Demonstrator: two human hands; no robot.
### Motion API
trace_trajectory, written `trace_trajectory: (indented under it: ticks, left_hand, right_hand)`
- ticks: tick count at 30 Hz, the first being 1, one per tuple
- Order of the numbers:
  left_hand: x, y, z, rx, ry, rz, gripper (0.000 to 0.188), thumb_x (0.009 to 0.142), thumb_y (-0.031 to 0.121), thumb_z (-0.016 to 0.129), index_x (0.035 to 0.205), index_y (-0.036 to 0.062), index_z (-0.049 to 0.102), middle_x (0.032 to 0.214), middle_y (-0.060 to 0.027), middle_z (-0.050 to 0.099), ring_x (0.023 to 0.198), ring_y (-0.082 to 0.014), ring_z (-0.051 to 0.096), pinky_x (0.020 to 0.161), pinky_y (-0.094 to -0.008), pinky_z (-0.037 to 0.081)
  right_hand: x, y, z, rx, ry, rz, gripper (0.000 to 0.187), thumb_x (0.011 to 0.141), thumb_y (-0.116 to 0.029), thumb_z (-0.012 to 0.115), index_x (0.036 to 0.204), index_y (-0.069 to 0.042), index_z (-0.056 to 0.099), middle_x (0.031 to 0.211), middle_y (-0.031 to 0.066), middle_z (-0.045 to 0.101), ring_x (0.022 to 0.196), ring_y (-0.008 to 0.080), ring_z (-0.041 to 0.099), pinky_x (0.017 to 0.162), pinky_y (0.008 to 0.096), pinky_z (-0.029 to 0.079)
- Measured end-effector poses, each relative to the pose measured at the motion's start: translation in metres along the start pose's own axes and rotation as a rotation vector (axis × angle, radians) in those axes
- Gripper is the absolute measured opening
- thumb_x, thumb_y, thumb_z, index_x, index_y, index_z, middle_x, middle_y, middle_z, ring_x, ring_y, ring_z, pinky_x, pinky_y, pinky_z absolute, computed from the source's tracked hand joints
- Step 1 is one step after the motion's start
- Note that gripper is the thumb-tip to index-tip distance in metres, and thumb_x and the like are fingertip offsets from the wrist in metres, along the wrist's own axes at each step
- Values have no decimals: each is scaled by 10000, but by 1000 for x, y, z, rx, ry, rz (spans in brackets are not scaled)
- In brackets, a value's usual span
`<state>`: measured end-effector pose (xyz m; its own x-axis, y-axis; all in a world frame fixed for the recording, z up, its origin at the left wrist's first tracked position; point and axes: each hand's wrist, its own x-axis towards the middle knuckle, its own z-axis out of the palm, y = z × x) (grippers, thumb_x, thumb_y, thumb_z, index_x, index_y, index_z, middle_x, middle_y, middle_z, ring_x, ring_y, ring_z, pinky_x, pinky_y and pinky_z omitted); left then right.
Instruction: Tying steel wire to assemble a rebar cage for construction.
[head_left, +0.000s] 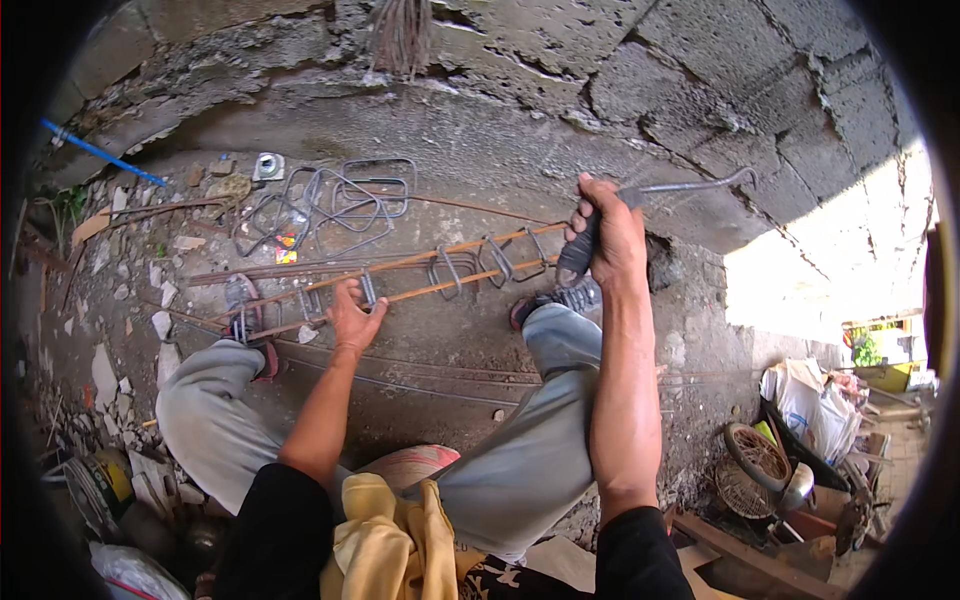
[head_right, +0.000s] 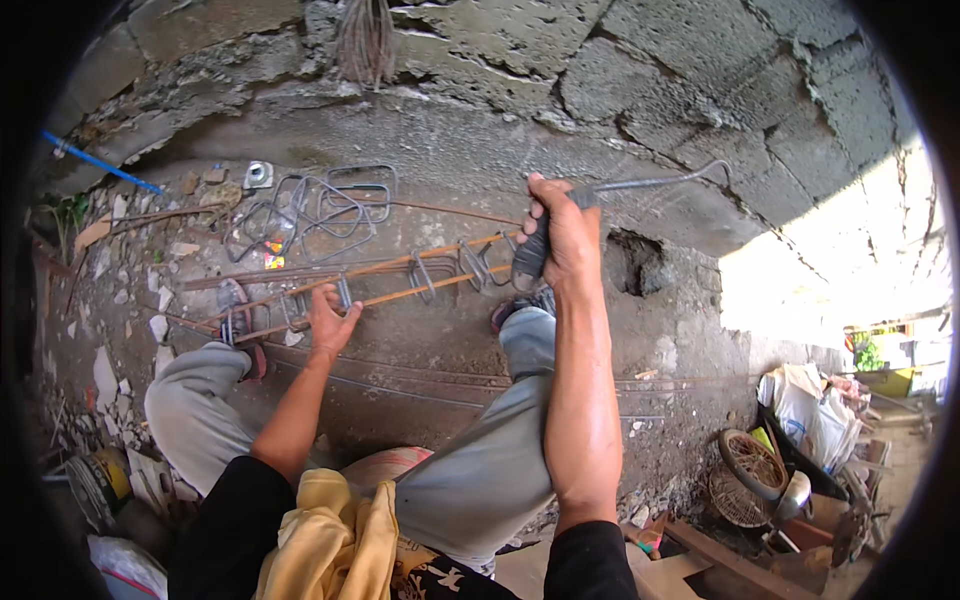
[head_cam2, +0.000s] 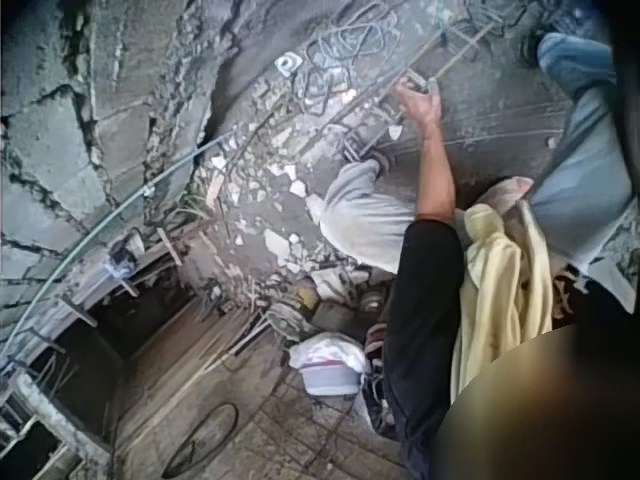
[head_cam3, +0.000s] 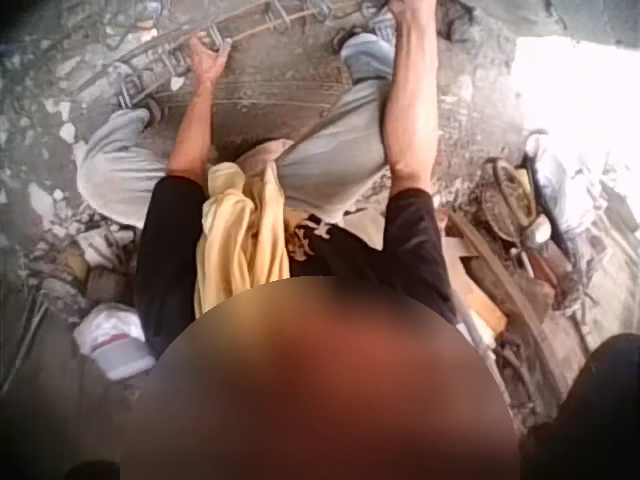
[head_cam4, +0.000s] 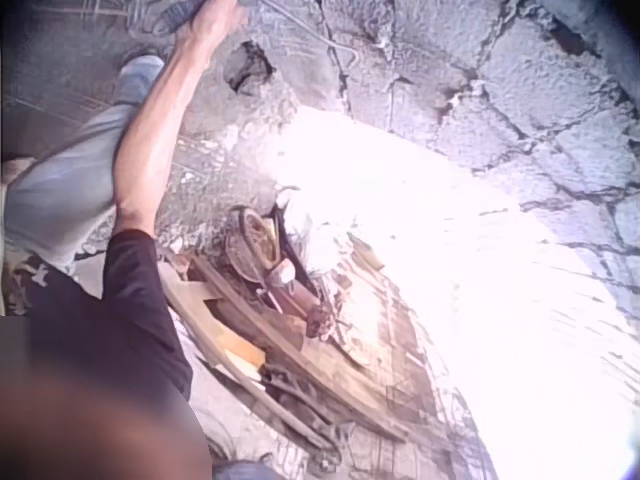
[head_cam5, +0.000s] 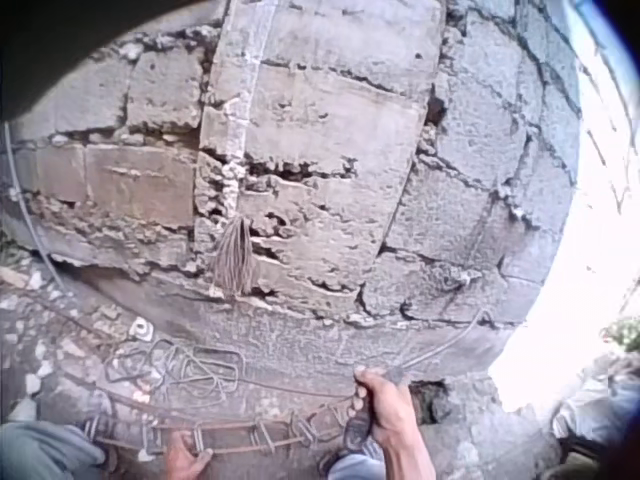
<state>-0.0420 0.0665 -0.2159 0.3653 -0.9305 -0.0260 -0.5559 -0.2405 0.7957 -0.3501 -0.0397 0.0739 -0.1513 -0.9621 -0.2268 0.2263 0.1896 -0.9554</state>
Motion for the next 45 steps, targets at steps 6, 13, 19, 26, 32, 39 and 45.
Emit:
trace_trajectory:
  ticks: [6, 13, 19, 26, 32, 39, 45]
  left_hand:
    - [-13, 87, 44, 120, -34, 351, 431, 797, 301, 670, 1136, 59, 560, 1087, -155, 543, 1098, -354, 493, 994, -519, 298]
    - [28, 126, 78, 322, -578, -147, 497, 804, 512, 643, 947, 38, 682, 1120, -209, 642, 1120, -349, 576, 991, -530, 357]
    - [47, 90, 88, 270, -667, 28, 477, 805, 482, 654, 985, 42, 687, 1009, -180, 680, 982, -333, 642, 844, -400, 490]
    - [54, 74, 97, 4, -782, -92, 486, 803, 493, 677, 895, 18, 708, 873, -150, 695, 856, -252, 657, 765, -380, 484]
    - [49, 79, 95, -13, -705, -122, 446, 762, 440, 735, 867, 6, 717, 833, -148, 694, 779, -223, 652, 726, -365, 482]
    - [60, 70, 101, 54, -726, -170, 455, 733, 454, 745, 770, 5, 689, 781, -123, 682, 745, -216, 641, 702, -364, 476]
    - [54, 80, 85, 265, -590, -9, 394, 794, 455, 700, 747, 65, 705, 713, -114, 671, 682, -215, 646, 638, -352, 487]
  right_hand:
    - [11, -7, -2, 92, 53, -44, 158, 881, -159, 630, 802, -58, 538, 606, -10, 473, 485, 113, 474, 445, 277, 423]
    - [4, 1, -15, 131, 70, -43, 156, 876, -162, 631, 809, -57, 537, 606, -10, 468, 493, 112, 463, 454, 280, 428]
    - [6, -7, -37, 142, 129, -57, 155, 859, -174, 641, 822, -53, 553, 608, -11, 469, 506, 111, 464, 457, 274, 433]
    - [3, -7, -30, 156, 124, -88, 153, 852, -157, 646, 803, -60, 539, 619, -7, 478, 493, 112, 470, 447, 282, 437]
    - [4, -5, -25, 130, 137, -94, 161, 848, -141, 647, 786, -70, 517, 616, 2, 483, 479, 114, 480, 427, 281, 439]
    - [7, -1, -22, 96, 181, -96, 165, 835, -129, 653, 739, -68, 533, 588, 7, 502, 436, 126, 501, 385, 289, 439]
    - [1, 4, -16, 101, 171, -90, 164, 832, -135, 655, 740, -57, 545, 587, 15, 508, 427, 129, 503, 374, 288, 436]
